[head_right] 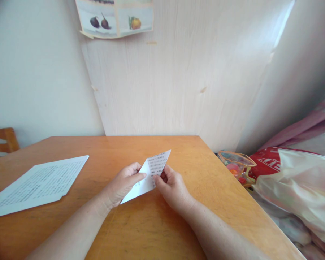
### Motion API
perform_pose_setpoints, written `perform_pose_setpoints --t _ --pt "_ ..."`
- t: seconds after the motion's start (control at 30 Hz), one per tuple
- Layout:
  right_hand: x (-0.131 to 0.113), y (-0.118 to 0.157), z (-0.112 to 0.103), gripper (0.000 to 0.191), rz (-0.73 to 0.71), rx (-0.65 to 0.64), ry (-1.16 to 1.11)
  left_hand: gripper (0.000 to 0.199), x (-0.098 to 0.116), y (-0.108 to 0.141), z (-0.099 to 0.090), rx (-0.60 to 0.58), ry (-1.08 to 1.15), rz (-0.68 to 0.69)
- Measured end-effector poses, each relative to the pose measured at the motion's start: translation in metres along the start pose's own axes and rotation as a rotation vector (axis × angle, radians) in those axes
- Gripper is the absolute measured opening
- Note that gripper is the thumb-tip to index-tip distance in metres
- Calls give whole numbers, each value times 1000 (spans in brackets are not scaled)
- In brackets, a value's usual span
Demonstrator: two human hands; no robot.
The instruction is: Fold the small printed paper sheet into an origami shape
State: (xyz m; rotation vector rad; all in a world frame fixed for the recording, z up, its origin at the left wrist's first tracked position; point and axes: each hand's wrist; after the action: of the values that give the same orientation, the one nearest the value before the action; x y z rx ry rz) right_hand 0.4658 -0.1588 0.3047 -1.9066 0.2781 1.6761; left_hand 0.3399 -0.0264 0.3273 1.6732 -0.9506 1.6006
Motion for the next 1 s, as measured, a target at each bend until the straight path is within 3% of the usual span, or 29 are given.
perform_pose_setpoints --t 0.17,0.37,0.53,0.7,1.0 --pt "0 -2 -5 24 72 36 -26 28 -4 -4 -5 -5 104 -39" --pt "5 -7 -10 48 147 155 -48 33 0 -3 -7 -31 234 -32" --pt "11 -6 -13 27 13 299 96 33 0 -3 -6 -12 247 7" --pt "10 -1 -10 19 -60 190 202 35 2 -2 -6 -38 232 26" --pt "-1 0 -7 27 59 99 54 28 5 2 -3 -116 139 78"
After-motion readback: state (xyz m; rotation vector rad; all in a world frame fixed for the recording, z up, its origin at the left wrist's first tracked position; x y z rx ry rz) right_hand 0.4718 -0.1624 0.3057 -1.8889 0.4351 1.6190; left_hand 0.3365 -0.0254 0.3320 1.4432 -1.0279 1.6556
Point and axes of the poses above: each hand's wrist, its own y-axis away from the middle knuckle, its own z-axis out of the palm, x = y × z, and after that the axes turned 3 degrees about z, right-handed
